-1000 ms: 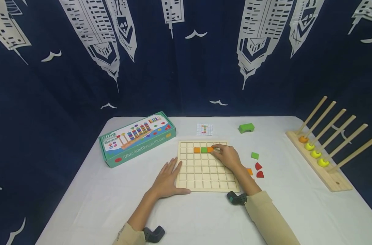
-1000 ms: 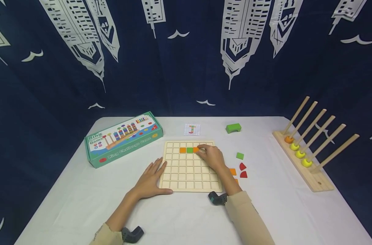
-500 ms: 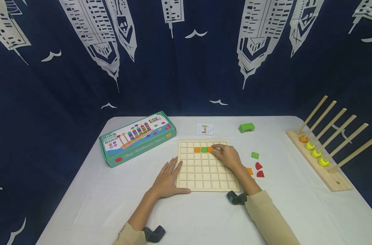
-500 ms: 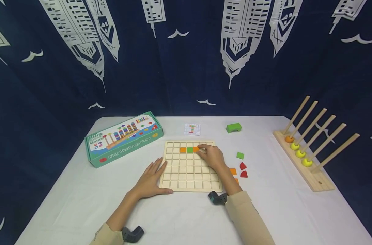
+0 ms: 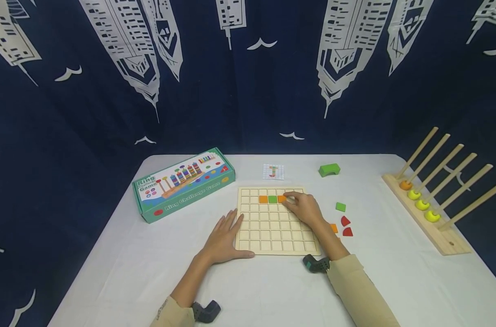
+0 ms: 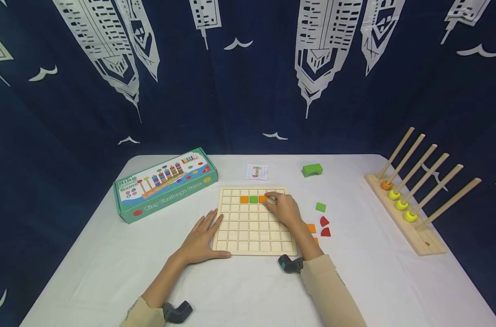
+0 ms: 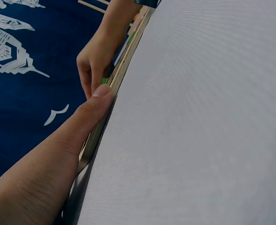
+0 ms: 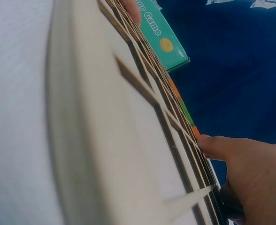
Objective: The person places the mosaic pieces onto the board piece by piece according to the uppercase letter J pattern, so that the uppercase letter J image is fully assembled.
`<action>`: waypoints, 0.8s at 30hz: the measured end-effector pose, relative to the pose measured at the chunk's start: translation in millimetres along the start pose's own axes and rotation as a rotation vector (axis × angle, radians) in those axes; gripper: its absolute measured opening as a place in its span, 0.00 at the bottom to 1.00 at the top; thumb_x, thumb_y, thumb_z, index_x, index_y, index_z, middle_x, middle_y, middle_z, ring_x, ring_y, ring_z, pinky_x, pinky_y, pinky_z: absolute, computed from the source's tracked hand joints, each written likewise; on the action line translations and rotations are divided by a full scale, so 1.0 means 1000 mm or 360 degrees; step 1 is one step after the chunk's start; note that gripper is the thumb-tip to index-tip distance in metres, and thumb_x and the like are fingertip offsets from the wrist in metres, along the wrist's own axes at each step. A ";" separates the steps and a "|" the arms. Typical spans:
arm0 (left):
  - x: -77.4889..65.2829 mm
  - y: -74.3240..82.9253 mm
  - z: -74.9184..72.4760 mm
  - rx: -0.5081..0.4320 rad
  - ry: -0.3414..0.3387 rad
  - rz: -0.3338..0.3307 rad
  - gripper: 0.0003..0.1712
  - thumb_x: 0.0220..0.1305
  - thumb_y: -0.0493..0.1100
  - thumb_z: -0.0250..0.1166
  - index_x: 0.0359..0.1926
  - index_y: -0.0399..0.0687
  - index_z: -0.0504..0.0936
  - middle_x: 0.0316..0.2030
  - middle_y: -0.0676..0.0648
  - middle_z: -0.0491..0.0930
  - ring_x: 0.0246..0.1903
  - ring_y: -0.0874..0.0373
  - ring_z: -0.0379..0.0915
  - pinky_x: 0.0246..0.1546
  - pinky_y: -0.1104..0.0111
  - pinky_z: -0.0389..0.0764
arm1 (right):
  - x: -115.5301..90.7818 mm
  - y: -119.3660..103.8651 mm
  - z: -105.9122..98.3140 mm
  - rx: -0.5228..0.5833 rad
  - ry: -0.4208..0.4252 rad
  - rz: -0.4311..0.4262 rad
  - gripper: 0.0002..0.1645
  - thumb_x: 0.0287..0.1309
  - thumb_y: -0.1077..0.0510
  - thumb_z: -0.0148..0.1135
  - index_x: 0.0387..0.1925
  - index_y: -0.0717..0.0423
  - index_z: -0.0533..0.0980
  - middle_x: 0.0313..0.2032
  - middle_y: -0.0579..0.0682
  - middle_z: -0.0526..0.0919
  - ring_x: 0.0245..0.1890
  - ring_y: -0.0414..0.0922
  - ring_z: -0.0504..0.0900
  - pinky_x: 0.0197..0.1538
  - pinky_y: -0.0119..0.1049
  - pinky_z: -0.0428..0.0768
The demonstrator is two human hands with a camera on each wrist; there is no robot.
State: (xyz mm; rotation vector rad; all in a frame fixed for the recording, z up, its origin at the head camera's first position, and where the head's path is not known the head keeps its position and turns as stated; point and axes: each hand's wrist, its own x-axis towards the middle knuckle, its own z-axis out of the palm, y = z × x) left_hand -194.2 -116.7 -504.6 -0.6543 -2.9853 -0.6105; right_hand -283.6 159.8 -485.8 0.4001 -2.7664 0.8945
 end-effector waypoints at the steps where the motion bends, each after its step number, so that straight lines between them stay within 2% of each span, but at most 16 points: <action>1: 0.000 0.000 0.000 0.0002 0.0003 0.0003 0.69 0.31 0.85 0.50 0.69 0.49 0.49 0.70 0.46 0.39 0.69 0.56 0.31 0.67 0.60 0.39 | 0.000 0.000 0.000 0.0005 0.0000 -0.0006 0.20 0.53 0.48 0.61 0.45 0.53 0.79 0.13 0.46 0.75 0.15 0.40 0.64 0.23 0.32 0.67; 5: 0.000 -0.001 0.000 0.0006 0.0004 0.0011 0.69 0.31 0.85 0.49 0.69 0.48 0.49 0.70 0.46 0.39 0.69 0.55 0.32 0.67 0.59 0.40 | 0.000 -0.001 0.000 0.0011 0.0008 -0.0016 0.20 0.52 0.48 0.62 0.45 0.53 0.79 0.09 0.42 0.70 0.13 0.40 0.62 0.21 0.32 0.66; 10: 0.000 -0.001 0.000 0.0018 0.0001 0.0014 0.69 0.32 0.85 0.49 0.69 0.48 0.48 0.70 0.46 0.39 0.69 0.56 0.31 0.67 0.61 0.39 | 0.000 -0.002 0.002 0.0018 -0.0004 -0.0025 0.21 0.52 0.47 0.62 0.47 0.51 0.78 0.07 0.43 0.63 0.11 0.39 0.56 0.17 0.32 0.61; 12: 0.000 -0.001 -0.001 0.0026 0.0004 0.0016 0.68 0.32 0.85 0.49 0.69 0.48 0.49 0.70 0.46 0.40 0.69 0.56 0.31 0.67 0.61 0.39 | 0.001 -0.003 0.004 0.0019 -0.0019 -0.0055 0.22 0.52 0.47 0.62 0.48 0.50 0.77 0.08 0.44 0.67 0.11 0.38 0.57 0.17 0.32 0.62; 15: -0.001 -0.001 -0.001 0.0029 0.0006 0.0015 0.68 0.32 0.86 0.48 0.69 0.48 0.49 0.70 0.46 0.40 0.69 0.56 0.31 0.67 0.61 0.39 | 0.002 -0.005 0.006 0.0007 -0.0048 -0.0122 0.22 0.52 0.45 0.61 0.49 0.48 0.77 0.17 0.48 0.78 0.13 0.39 0.61 0.20 0.32 0.66; 17: -0.001 -0.001 -0.001 0.0032 0.0003 0.0013 0.68 0.32 0.86 0.48 0.69 0.48 0.49 0.70 0.46 0.40 0.69 0.57 0.31 0.67 0.61 0.39 | 0.003 -0.006 0.008 -0.0035 -0.0058 -0.0162 0.22 0.53 0.44 0.60 0.49 0.46 0.77 0.28 0.51 0.84 0.16 0.39 0.66 0.24 0.34 0.70; 20: -0.001 -0.001 0.000 0.0040 -0.0004 0.0010 0.69 0.32 0.86 0.47 0.69 0.48 0.49 0.70 0.46 0.40 0.69 0.57 0.31 0.67 0.62 0.39 | 0.005 -0.007 0.010 -0.0095 -0.0081 -0.0200 0.22 0.54 0.43 0.59 0.49 0.45 0.77 0.41 0.51 0.83 0.21 0.41 0.70 0.28 0.37 0.74; 22: 0.000 -0.001 0.000 0.0040 -0.0006 0.0010 0.68 0.32 0.86 0.48 0.69 0.48 0.48 0.70 0.46 0.40 0.69 0.57 0.31 0.67 0.62 0.38 | 0.005 -0.007 0.011 -0.0119 -0.0081 -0.0209 0.22 0.54 0.43 0.59 0.49 0.45 0.77 0.44 0.50 0.82 0.22 0.41 0.71 0.28 0.37 0.74; 24: 0.000 -0.001 -0.001 0.0035 -0.0004 0.0011 0.68 0.32 0.85 0.48 0.69 0.48 0.48 0.70 0.46 0.40 0.69 0.57 0.31 0.67 0.62 0.38 | 0.005 -0.008 0.011 -0.0115 -0.0072 -0.0209 0.22 0.54 0.43 0.59 0.50 0.45 0.77 0.39 0.51 0.83 0.19 0.40 0.69 0.25 0.35 0.72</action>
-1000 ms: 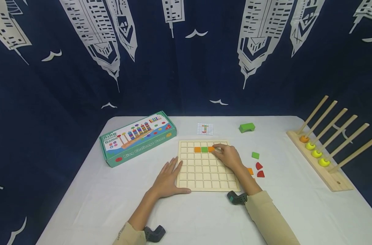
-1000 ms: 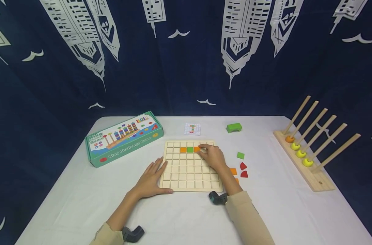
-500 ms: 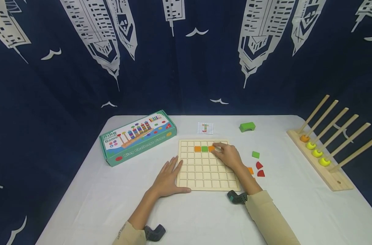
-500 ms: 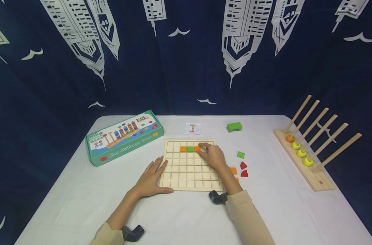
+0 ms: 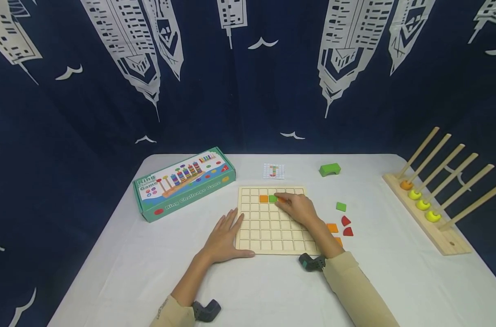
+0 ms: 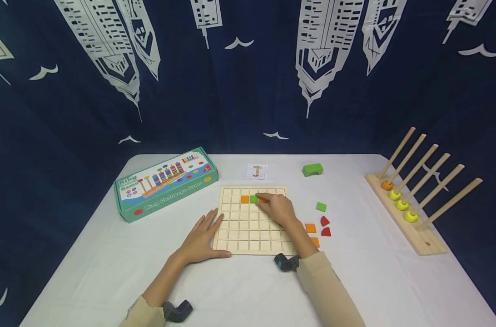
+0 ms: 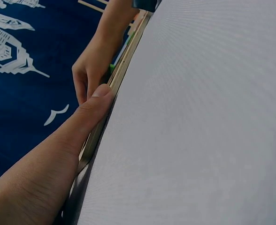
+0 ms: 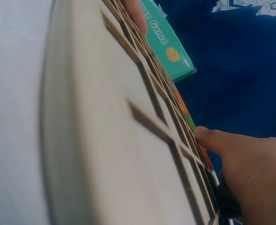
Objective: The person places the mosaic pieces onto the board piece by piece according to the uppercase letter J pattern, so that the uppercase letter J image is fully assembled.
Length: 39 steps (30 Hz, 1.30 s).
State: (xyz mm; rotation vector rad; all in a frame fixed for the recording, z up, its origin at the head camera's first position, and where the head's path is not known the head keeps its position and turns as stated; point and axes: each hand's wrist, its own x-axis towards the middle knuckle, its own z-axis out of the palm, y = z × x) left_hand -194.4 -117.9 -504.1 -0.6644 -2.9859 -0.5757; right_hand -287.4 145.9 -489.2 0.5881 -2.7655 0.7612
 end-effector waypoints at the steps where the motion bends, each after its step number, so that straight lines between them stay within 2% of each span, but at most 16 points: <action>1: 0.000 0.000 0.000 -0.0005 0.0001 0.0001 0.68 0.32 0.85 0.49 0.69 0.48 0.48 0.70 0.46 0.40 0.69 0.57 0.31 0.67 0.62 0.38 | 0.000 0.000 0.000 0.0006 0.0009 0.0003 0.23 0.54 0.43 0.59 0.50 0.45 0.76 0.34 0.50 0.84 0.17 0.39 0.67 0.24 0.34 0.71; 3: 0.001 0.001 0.000 -0.0005 0.0002 0.0006 0.68 0.32 0.85 0.49 0.69 0.48 0.48 0.70 0.46 0.40 0.69 0.56 0.31 0.67 0.62 0.39 | -0.001 0.000 -0.001 0.0028 0.0017 0.0013 0.24 0.53 0.43 0.59 0.52 0.45 0.75 0.21 0.48 0.80 0.14 0.38 0.62 0.20 0.32 0.66; 5: 0.001 0.001 0.001 -0.0006 0.0003 0.0006 0.68 0.32 0.85 0.49 0.69 0.48 0.48 0.70 0.46 0.39 0.69 0.56 0.31 0.67 0.62 0.39 | -0.003 0.001 -0.004 0.0065 0.0022 0.0033 0.25 0.53 0.43 0.60 0.53 0.45 0.74 0.10 0.44 0.69 0.11 0.37 0.56 0.17 0.31 0.62; 6: 0.001 0.001 0.001 -0.0009 0.0004 0.0007 0.68 0.32 0.85 0.49 0.69 0.48 0.48 0.70 0.47 0.39 0.69 0.56 0.31 0.67 0.62 0.39 | -0.004 0.001 -0.005 0.0083 0.0023 0.0043 0.25 0.53 0.44 0.60 0.53 0.45 0.74 0.08 0.43 0.62 0.10 0.38 0.53 0.16 0.31 0.60; 9: 0.002 0.001 0.002 -0.0014 -0.0001 0.0004 0.69 0.31 0.86 0.48 0.69 0.49 0.48 0.70 0.47 0.39 0.69 0.57 0.31 0.67 0.62 0.38 | -0.010 0.003 -0.012 0.0125 0.0030 0.0080 0.24 0.53 0.45 0.61 0.52 0.46 0.75 0.07 0.41 0.57 0.11 0.37 0.51 0.15 0.31 0.57; 16: 0.002 0.003 0.000 -0.0026 0.0000 0.0002 0.68 0.32 0.84 0.51 0.69 0.48 0.48 0.70 0.47 0.39 0.69 0.57 0.31 0.67 0.62 0.38 | -0.029 0.017 -0.040 0.0107 0.0086 0.0157 0.20 0.53 0.44 0.61 0.47 0.46 0.77 0.10 0.42 0.60 0.12 0.38 0.55 0.16 0.31 0.57; 22: 0.002 0.002 0.000 -0.0045 0.0029 0.0008 0.68 0.32 0.84 0.51 0.69 0.47 0.49 0.70 0.45 0.40 0.69 0.55 0.32 0.67 0.59 0.40 | -0.051 0.043 -0.068 -0.0018 0.0198 0.0132 0.20 0.52 0.45 0.61 0.45 0.48 0.78 0.09 0.42 0.59 0.09 0.38 0.55 0.13 0.30 0.57; 27: 0.001 0.002 0.000 -0.0046 0.0028 0.0009 0.68 0.32 0.84 0.51 0.69 0.47 0.49 0.70 0.46 0.40 0.69 0.56 0.32 0.67 0.60 0.39 | -0.069 0.065 -0.085 -0.0056 0.0245 0.0268 0.20 0.52 0.46 0.62 0.45 0.51 0.78 0.09 0.43 0.61 0.08 0.42 0.59 0.13 0.31 0.57; 31: 0.000 0.002 0.000 -0.0054 0.0026 0.0012 0.68 0.32 0.84 0.52 0.69 0.46 0.49 0.70 0.45 0.40 0.69 0.55 0.32 0.67 0.60 0.39 | -0.080 0.081 -0.093 -0.0079 0.0285 0.0369 0.22 0.51 0.49 0.64 0.47 0.53 0.77 0.09 0.44 0.61 0.10 0.42 0.59 0.14 0.32 0.57; 35: 0.000 0.002 0.000 -0.0051 0.0023 0.0012 0.68 0.33 0.83 0.52 0.69 0.47 0.49 0.70 0.46 0.40 0.69 0.55 0.32 0.67 0.59 0.39 | -0.087 0.092 -0.096 -0.0100 0.0342 0.0380 0.23 0.48 0.51 0.66 0.46 0.55 0.77 0.10 0.45 0.60 0.12 0.41 0.57 0.14 0.32 0.56; 39: 0.000 0.002 0.000 -0.0054 0.0027 0.0015 0.67 0.33 0.83 0.53 0.69 0.47 0.49 0.70 0.46 0.40 0.69 0.55 0.33 0.67 0.59 0.40 | -0.091 0.099 -0.095 -0.0126 0.0336 0.0394 0.22 0.49 0.50 0.65 0.46 0.56 0.77 0.10 0.45 0.61 0.13 0.41 0.57 0.14 0.31 0.56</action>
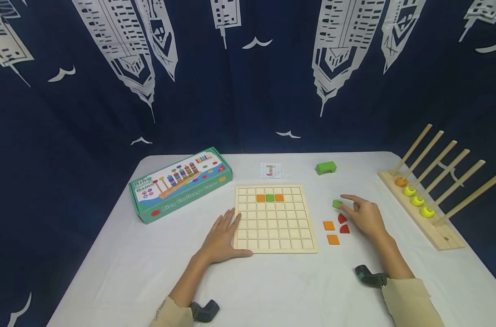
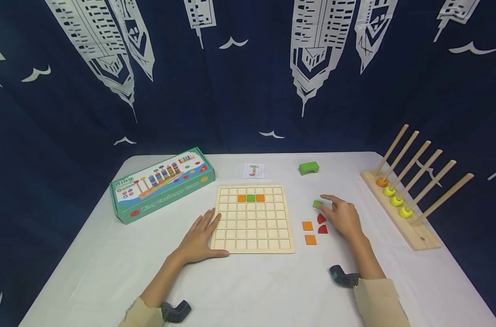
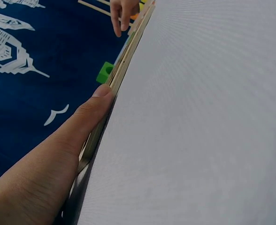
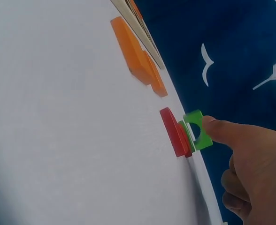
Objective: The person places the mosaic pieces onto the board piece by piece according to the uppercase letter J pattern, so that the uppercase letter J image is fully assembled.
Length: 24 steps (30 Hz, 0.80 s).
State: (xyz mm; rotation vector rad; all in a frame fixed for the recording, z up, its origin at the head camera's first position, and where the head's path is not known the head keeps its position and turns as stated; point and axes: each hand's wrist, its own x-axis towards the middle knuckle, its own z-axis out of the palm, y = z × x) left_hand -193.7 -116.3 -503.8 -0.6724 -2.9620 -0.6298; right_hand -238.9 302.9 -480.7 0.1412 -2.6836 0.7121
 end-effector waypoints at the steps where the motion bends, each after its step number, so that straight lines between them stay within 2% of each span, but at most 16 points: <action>1: 0.000 0.000 0.000 -0.0008 0.0000 -0.0001 0.67 0.33 0.83 0.53 0.69 0.47 0.49 0.70 0.46 0.40 0.69 0.55 0.33 0.67 0.59 0.40 | -0.001 0.001 0.001 -0.0006 -0.0016 0.0016 0.23 0.50 0.50 0.65 0.46 0.56 0.77 0.10 0.45 0.62 0.13 0.41 0.57 0.15 0.31 0.56; 9: 0.000 0.000 0.001 -0.0003 0.0010 0.0011 0.68 0.33 0.83 0.52 0.68 0.46 0.50 0.70 0.45 0.41 0.69 0.54 0.33 0.67 0.59 0.40 | -0.003 0.009 0.006 -0.0044 -0.0161 0.0163 0.26 0.52 0.47 0.62 0.50 0.58 0.75 0.11 0.47 0.63 0.14 0.42 0.59 0.17 0.31 0.59; 24: 0.000 -0.001 0.001 0.0011 -0.0003 -0.0007 0.69 0.31 0.85 0.50 0.68 0.46 0.50 0.70 0.45 0.41 0.69 0.55 0.32 0.67 0.60 0.39 | -0.005 0.010 0.007 -0.0072 -0.0185 0.0155 0.25 0.54 0.45 0.60 0.48 0.57 0.75 0.11 0.46 0.63 0.13 0.42 0.60 0.17 0.31 0.59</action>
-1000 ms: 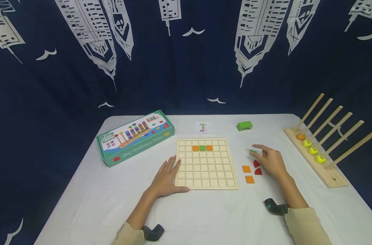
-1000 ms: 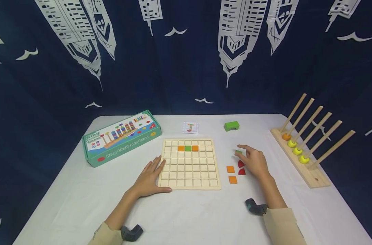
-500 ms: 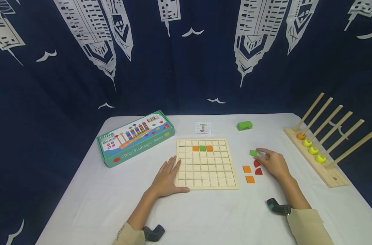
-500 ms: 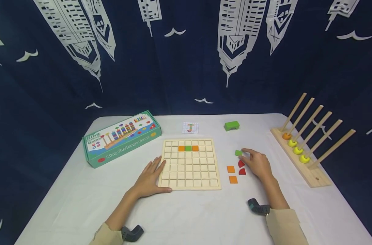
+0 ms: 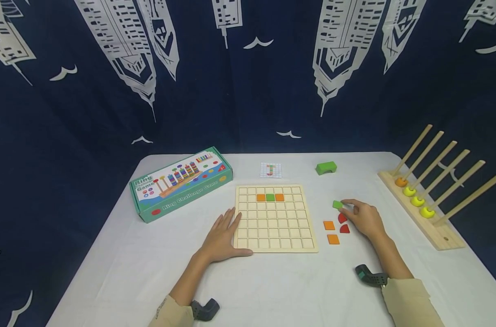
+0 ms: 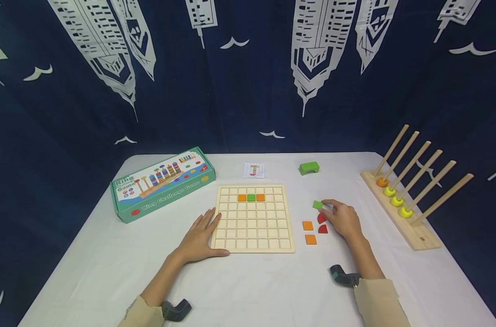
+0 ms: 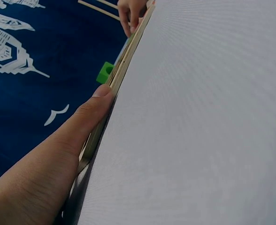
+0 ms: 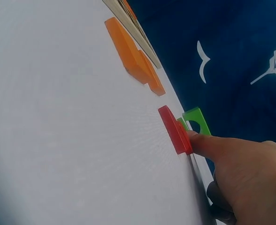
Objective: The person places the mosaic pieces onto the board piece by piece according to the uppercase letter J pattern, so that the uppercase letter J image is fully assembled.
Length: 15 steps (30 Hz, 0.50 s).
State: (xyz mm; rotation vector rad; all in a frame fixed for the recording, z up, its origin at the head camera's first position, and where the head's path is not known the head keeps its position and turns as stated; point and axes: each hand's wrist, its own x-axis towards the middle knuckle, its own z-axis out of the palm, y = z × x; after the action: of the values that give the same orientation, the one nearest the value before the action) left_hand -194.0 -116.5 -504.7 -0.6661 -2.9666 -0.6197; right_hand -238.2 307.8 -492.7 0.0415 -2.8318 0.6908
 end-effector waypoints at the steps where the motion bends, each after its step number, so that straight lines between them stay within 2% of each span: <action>1: 0.000 0.000 0.000 0.0001 -0.0006 -0.0005 0.69 0.31 0.85 0.50 0.69 0.47 0.49 0.70 0.45 0.40 0.69 0.55 0.32 0.67 0.61 0.39 | 0.000 0.000 0.000 0.0005 -0.0004 -0.0004 0.25 0.54 0.45 0.60 0.48 0.57 0.75 0.11 0.46 0.63 0.13 0.42 0.60 0.17 0.31 0.59; 15: 0.000 0.000 0.000 -0.0007 -0.0010 -0.0012 0.69 0.32 0.84 0.51 0.69 0.47 0.49 0.70 0.47 0.39 0.69 0.56 0.31 0.67 0.62 0.38 | -0.005 -0.004 0.002 0.0045 -0.0055 -0.0084 0.23 0.54 0.44 0.59 0.48 0.52 0.77 0.10 0.45 0.62 0.14 0.42 0.59 0.18 0.31 0.60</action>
State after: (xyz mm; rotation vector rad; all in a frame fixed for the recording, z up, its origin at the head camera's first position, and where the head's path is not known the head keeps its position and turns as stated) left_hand -194.1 -116.2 -504.5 -0.6588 -2.9755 -0.6259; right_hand -233.6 303.2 -493.9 0.1336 -2.8428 0.7256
